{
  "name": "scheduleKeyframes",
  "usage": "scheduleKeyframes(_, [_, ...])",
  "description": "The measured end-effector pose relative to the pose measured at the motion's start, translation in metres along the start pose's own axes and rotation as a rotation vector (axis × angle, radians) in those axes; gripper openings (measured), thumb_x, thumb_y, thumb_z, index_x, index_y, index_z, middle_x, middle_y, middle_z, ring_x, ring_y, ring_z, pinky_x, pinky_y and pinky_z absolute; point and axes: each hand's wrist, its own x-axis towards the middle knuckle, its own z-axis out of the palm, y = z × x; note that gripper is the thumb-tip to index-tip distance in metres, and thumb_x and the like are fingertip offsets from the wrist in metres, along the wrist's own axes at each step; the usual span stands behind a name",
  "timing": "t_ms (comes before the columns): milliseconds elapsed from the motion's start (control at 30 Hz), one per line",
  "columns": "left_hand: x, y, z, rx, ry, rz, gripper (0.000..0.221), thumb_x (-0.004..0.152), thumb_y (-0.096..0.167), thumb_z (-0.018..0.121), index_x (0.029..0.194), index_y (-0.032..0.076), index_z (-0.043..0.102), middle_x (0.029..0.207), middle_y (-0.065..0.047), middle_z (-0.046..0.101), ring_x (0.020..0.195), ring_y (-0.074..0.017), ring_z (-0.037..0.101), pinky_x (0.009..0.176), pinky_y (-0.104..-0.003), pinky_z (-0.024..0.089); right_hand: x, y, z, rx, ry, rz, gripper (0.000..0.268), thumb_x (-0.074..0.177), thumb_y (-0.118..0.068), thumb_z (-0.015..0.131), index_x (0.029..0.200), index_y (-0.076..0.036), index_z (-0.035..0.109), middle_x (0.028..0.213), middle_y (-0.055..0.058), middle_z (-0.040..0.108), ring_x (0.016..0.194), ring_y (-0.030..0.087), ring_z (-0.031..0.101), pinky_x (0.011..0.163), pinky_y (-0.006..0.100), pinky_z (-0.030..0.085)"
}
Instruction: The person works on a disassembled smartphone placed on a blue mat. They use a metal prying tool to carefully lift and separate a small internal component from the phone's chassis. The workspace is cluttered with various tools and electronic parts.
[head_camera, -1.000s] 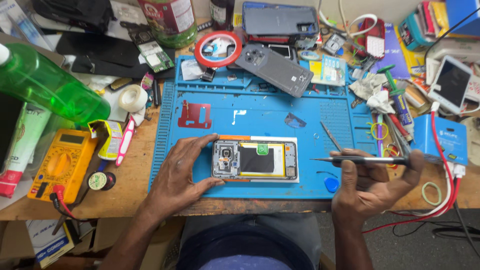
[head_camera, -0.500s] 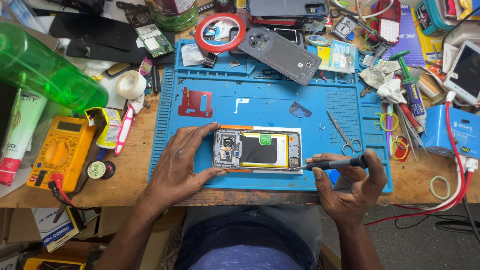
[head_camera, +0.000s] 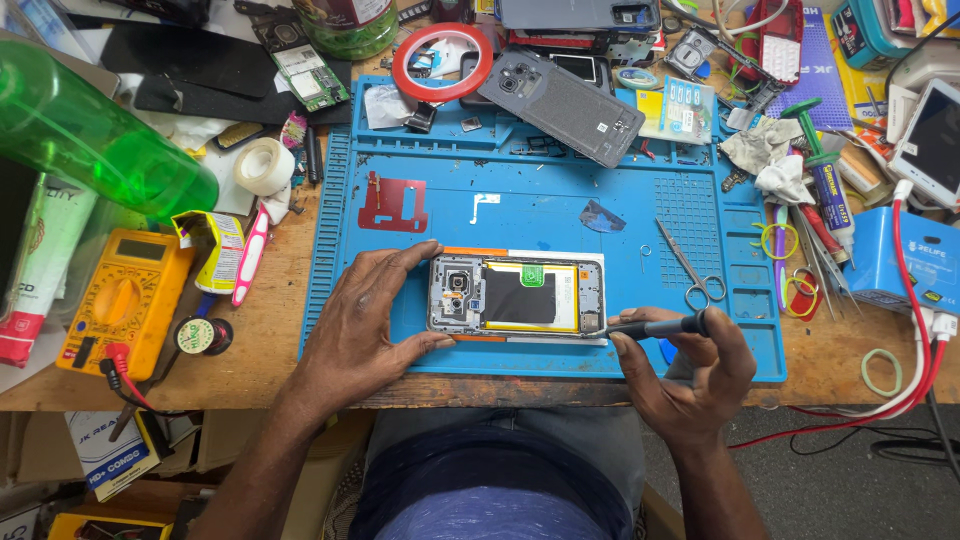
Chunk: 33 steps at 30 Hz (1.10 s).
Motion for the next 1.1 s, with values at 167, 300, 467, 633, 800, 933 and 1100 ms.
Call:
scheduleKeyframes(167, [0.000, 0.000, 0.000, -0.007, 0.001, -0.002, 0.096, 0.064, 0.037, 0.091, 0.147, 0.014, 0.048, 0.137, -0.013, 0.058, 0.131, -0.0309, 0.051, 0.110, -0.048, 0.043, -0.001, 0.001, 0.002, -0.042, 0.012, -0.026, 0.091, 0.088, 0.006, 0.078, 0.155, -0.014, 0.020, 0.105, 0.024, 0.069, 0.093, 0.029, 0.076, 0.078, 0.037, 0.064])
scheduleKeyframes(300, [-0.001, 0.000, 0.000, -0.013, 0.013, 0.021, 0.096, 0.065, 0.037, 0.091, 0.147, 0.014, 0.048, 0.137, -0.013, 0.058, 0.131, -0.0312, 0.051, 0.110, -0.048, 0.043, -0.001, -0.001, 0.002, -0.025, 0.010, -0.049, 0.090, 0.090, 0.006, 0.077, 0.157, -0.016, 0.021, 0.107, 0.022, 0.069, 0.095, 0.028, 0.076, 0.079, 0.037, 0.064])
scheduleKeyframes(467, [-0.001, -0.001, -0.001, -0.016, 0.018, 0.028, 0.095, 0.066, 0.035, 0.091, 0.148, 0.012, 0.048, 0.137, -0.014, 0.058, 0.131, -0.0323, 0.052, 0.109, -0.047, 0.043, 0.001, -0.004, 0.001, -0.074, -0.014, -0.056, 0.090, 0.087, 0.004, 0.080, 0.155, -0.016, 0.024, 0.106, 0.021, 0.070, 0.095, 0.028, 0.076, 0.083, 0.040, 0.069])
scheduleKeyframes(633, [-0.002, -0.004, -0.002, -0.031, 0.039, 0.091, 0.091, 0.068, 0.030, 0.090, 0.147, 0.010, 0.048, 0.137, -0.016, 0.058, 0.131, -0.0357, 0.052, 0.110, -0.046, 0.042, -0.001, -0.008, 0.004, -0.078, -0.004, -0.074, 0.087, 0.084, 0.004, 0.083, 0.149, -0.016, 0.030, 0.103, 0.021, 0.071, 0.092, 0.027, 0.077, 0.074, 0.034, 0.066])
scheduleKeyframes(800, [-0.003, 0.002, -0.007, -0.044, 0.049, 0.083, 0.090, 0.071, 0.032, 0.089, 0.147, 0.011, 0.047, 0.137, -0.016, 0.057, 0.132, -0.0355, 0.051, 0.111, -0.046, 0.040, 0.007, -0.009, -0.003, -0.107, -0.059, -0.077, 0.083, 0.076, 0.001, 0.085, 0.140, -0.014, 0.036, 0.098, 0.021, 0.075, 0.088, 0.026, 0.078, 0.072, 0.036, 0.062])
scheduleKeyframes(933, [-0.006, 0.004, -0.011, -0.040, 0.039, 0.086, 0.088, 0.072, 0.033, 0.088, 0.147, 0.011, 0.048, 0.138, -0.015, 0.058, 0.133, -0.0340, 0.051, 0.112, -0.046, 0.040, 0.005, -0.004, -0.001, -0.038, -0.045, 0.022, 0.082, 0.073, 0.001, 0.084, 0.141, -0.015, 0.039, 0.097, 0.019, 0.075, 0.087, 0.025, 0.078, 0.074, 0.036, 0.062])
scheduleKeyframes(1100, [-0.010, 0.000, -0.006, -0.028, 0.054, 0.171, 0.085, 0.077, 0.030, 0.085, 0.149, 0.007, 0.047, 0.147, -0.014, 0.057, 0.134, -0.0343, 0.052, 0.114, -0.047, 0.041, -0.017, 0.009, 0.008, 0.106, 0.051, 0.215, 0.053, 0.088, 0.001, 0.078, 0.132, -0.009, 0.050, 0.101, 0.018, 0.074, 0.092, 0.023, 0.077, 0.090, 0.038, 0.064])
